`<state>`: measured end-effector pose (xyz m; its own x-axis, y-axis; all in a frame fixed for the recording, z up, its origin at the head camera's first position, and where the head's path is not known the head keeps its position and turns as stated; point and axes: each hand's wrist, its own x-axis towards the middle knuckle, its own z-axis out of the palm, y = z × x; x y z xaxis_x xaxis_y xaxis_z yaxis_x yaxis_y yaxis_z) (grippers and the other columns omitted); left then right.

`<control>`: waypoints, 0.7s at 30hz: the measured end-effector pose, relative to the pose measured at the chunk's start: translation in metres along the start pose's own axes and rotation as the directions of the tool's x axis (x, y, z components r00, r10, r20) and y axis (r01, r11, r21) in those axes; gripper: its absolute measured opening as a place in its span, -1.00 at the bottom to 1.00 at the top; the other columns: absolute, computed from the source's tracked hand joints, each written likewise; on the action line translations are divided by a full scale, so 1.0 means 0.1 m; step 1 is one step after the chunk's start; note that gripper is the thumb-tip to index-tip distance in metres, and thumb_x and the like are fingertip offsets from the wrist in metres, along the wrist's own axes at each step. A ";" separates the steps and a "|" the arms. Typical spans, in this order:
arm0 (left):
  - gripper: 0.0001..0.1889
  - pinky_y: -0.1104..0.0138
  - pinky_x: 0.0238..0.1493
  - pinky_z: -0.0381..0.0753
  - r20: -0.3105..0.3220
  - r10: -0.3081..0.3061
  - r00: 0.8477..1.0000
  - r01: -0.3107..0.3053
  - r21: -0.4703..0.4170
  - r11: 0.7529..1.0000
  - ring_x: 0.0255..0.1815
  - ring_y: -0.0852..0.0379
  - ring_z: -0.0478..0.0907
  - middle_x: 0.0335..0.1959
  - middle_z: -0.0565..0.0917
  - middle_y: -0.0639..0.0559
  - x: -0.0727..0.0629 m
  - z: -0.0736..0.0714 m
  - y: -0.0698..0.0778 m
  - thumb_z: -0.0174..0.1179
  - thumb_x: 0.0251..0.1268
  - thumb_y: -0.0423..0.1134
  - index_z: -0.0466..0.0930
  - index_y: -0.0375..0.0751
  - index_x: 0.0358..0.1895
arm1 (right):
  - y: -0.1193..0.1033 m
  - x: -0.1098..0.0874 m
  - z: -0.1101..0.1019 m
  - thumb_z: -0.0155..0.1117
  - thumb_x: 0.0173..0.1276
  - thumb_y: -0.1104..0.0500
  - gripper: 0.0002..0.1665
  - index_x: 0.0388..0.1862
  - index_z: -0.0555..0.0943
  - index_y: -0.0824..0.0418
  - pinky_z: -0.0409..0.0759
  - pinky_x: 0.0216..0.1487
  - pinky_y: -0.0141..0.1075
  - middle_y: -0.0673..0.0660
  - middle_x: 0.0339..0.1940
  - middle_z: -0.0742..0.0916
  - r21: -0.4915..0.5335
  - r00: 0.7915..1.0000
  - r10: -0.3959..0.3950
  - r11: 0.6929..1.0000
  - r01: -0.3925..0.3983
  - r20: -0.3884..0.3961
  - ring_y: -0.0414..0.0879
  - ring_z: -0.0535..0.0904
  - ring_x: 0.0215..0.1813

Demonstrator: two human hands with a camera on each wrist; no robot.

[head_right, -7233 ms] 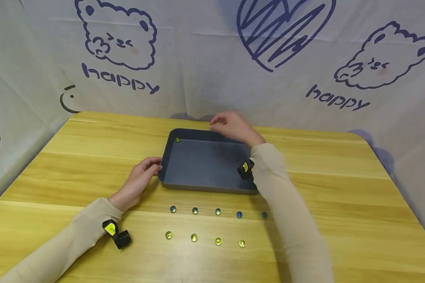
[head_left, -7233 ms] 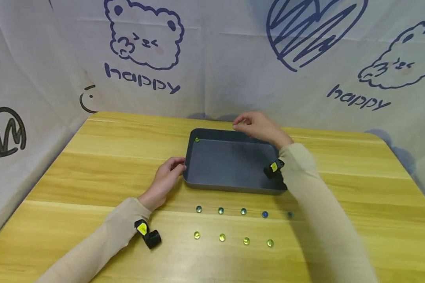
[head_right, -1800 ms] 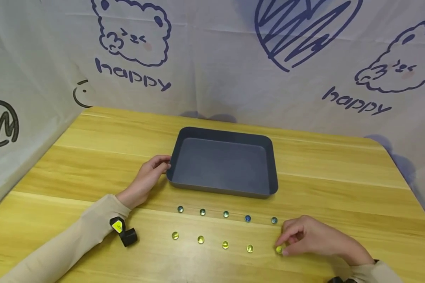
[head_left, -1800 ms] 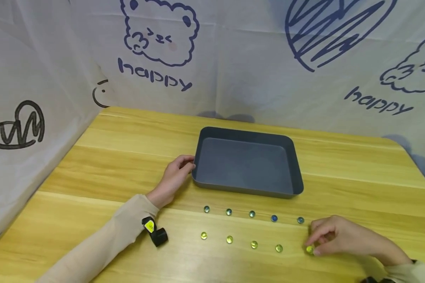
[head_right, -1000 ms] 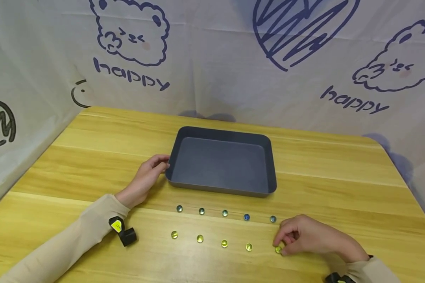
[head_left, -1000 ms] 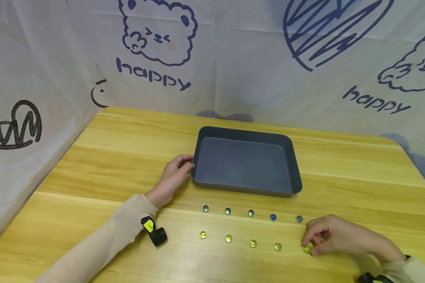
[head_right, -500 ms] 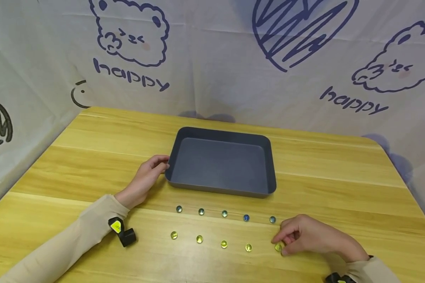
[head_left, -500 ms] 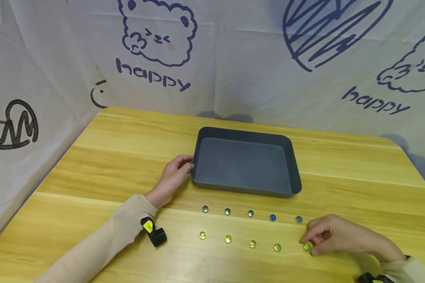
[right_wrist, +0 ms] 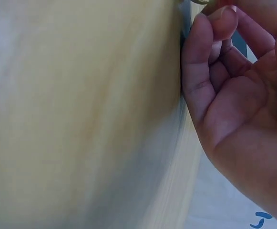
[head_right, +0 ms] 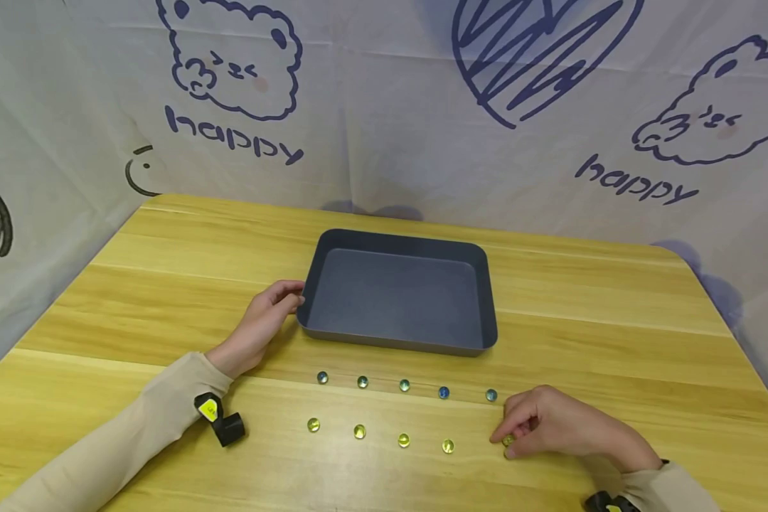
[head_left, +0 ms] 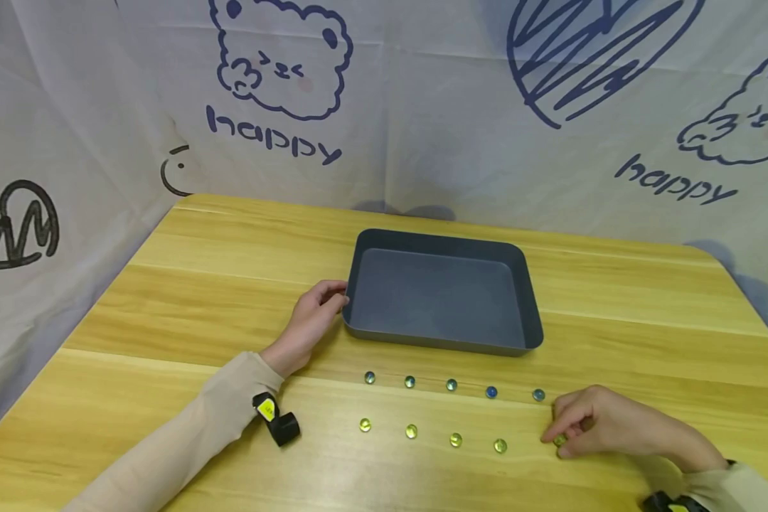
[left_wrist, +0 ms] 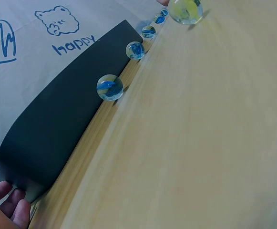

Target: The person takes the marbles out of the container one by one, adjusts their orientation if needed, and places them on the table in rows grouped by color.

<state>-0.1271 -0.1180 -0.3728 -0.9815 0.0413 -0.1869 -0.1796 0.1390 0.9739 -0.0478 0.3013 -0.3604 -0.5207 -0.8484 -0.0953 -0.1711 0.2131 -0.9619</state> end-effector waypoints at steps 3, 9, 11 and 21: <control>-0.59 0.13 0.23 0.38 -0.002 -0.004 1.000 0.004 0.003 1.000 0.15 -0.06 0.40 0.16 0.46 -0.21 0.00 0.00 0.00 -0.03 0.39 -0.33 0.40 -0.37 0.26 | 0.00 0.01 0.01 0.30 0.20 0.46 -0.66 -0.03 0.70 0.34 0.60 -0.36 -0.34 0.24 -0.51 0.56 0.002 1.000 0.007 1.000 -0.006 -0.004 -0.19 0.48 -0.46; -0.59 0.13 0.22 0.38 0.002 -0.002 1.000 0.002 0.010 1.000 0.15 -0.06 0.39 0.17 0.46 -0.21 0.00 0.00 0.00 -0.04 0.40 -0.32 0.39 -0.36 0.26 | 0.01 0.01 0.01 0.32 0.20 0.43 -0.66 0.00 0.69 0.34 0.59 -0.38 -0.35 0.24 -0.50 0.56 0.004 1.000 0.025 1.000 -0.025 0.001 -0.17 0.47 -0.47; -0.59 0.13 0.22 0.38 0.003 -0.003 1.000 0.003 0.007 1.000 0.15 -0.06 0.39 0.17 0.46 -0.21 0.00 0.01 -0.01 -0.03 0.40 -0.32 0.39 -0.36 0.26 | 0.01 0.00 0.01 0.31 0.22 0.43 -0.65 0.01 0.68 0.35 0.60 -0.37 -0.35 0.25 -0.49 0.56 0.017 1.000 0.028 0.999 -0.029 0.010 -0.11 0.46 -0.49; -0.58 0.13 0.24 0.37 0.003 0.002 1.000 -0.002 0.003 1.000 0.17 -0.07 0.39 0.18 0.46 -0.22 0.00 0.00 -0.01 -0.04 0.40 -0.31 0.38 -0.37 0.27 | 0.03 -0.01 -0.03 0.29 0.24 0.44 -0.63 0.05 0.66 0.35 0.57 -0.37 -0.36 0.27 -0.52 0.54 0.021 0.999 0.048 0.999 -0.048 0.025 -0.05 0.42 -0.51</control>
<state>-0.1271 -0.1177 -0.3736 -0.9816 0.0449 -0.1857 -0.1777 0.1417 0.9738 -0.0500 0.3043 -0.3620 -0.5071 -0.8492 -0.1473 -0.1283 0.2435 -0.9614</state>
